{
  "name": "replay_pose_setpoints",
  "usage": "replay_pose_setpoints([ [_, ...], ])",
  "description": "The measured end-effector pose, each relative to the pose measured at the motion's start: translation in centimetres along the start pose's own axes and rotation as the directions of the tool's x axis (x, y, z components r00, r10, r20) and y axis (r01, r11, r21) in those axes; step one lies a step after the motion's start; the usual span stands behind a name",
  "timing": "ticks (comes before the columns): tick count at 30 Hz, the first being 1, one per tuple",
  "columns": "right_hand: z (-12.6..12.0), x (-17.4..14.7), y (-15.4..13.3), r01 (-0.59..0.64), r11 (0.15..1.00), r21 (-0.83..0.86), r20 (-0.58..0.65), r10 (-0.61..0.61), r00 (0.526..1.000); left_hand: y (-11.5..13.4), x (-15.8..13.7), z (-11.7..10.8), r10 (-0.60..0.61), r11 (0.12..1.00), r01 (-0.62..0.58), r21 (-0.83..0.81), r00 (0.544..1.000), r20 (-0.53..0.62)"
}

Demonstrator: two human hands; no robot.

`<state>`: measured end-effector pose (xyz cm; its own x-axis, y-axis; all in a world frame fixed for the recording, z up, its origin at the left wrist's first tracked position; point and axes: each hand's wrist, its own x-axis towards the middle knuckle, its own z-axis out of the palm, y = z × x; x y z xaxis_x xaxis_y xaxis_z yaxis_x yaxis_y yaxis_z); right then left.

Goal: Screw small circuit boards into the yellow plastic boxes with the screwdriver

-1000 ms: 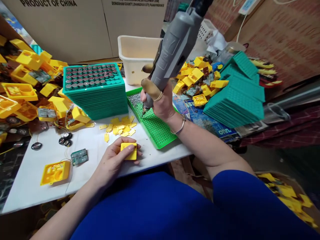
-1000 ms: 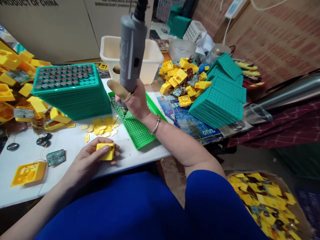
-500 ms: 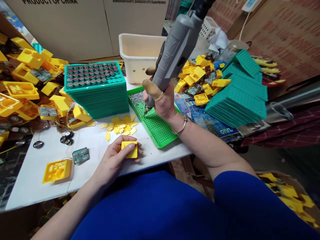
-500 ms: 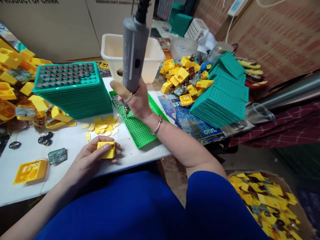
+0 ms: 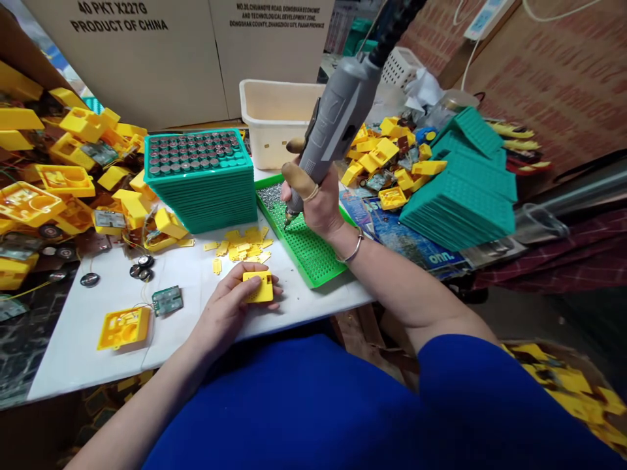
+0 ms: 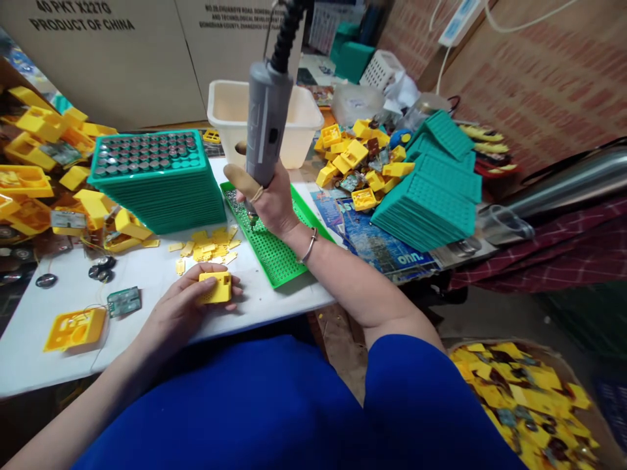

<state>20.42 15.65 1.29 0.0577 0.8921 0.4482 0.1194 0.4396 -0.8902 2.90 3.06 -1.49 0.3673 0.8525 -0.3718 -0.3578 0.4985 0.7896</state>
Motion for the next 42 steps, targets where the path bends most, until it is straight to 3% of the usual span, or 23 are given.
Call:
replay_pose_setpoints([
  [4, -0.3, 0.6, -1.2, 0.038, 0.992, 0.117, -0.027, -0.035, 0.999, 0.1, 0.2, 0.0, -0.008, 0.999, 0.007, -0.032, 1.0, -0.02],
  [8, -0.2, -0.2, -4.2, 0.065, 0.965, 0.254, -0.021, -0.061, 0.998, 0.2, 0.3, 0.2, -0.012, 0.999, 0.01, -0.05, 1.0, -0.029],
  [15, 1.5, -4.7, -7.5, -0.04, 0.895, 0.444, 0.191, -0.05, 0.98, -0.1, 0.2, 0.2, 0.01, 0.999, -0.011, -0.053, 1.0, -0.015],
  [23, 2.4, -5.6, -7.2, -0.186, 0.934, 0.304, 0.227, 0.119, 0.967, -0.3, 0.2, 0.0, 0.025, 0.999, -0.025, -0.033, 1.0, 0.004],
  [29, 2.7, -6.0, -7.4, -0.128, 0.938, 0.324, 0.215, 0.059, 0.975, -0.4, 0.3, -0.1, 0.035, 0.999, -0.033, -0.031, 0.999, 0.035],
  [35, 2.7, -5.9, -7.0, -0.168, 0.888, 0.428, 0.249, 0.063, 0.966, -0.6, 0.4, 0.2, 0.043, 0.999, -0.043, -0.024, 0.999, 0.018],
  [39, 1.4, -5.8, -8.9, -0.116, 0.866, 0.487, 0.325, -0.056, 0.944, -0.5, -0.2, 1.0, 0.024, 1.0, -0.024, 0.006, 0.999, -0.029],
  [42, -0.1, -5.0, -9.8, 0.036, 0.864, 0.502, 0.145, -0.125, 0.981, 1.3, -3.0, -0.1, -0.036, 0.989, 0.045, 0.137, 0.997, -0.066],
])
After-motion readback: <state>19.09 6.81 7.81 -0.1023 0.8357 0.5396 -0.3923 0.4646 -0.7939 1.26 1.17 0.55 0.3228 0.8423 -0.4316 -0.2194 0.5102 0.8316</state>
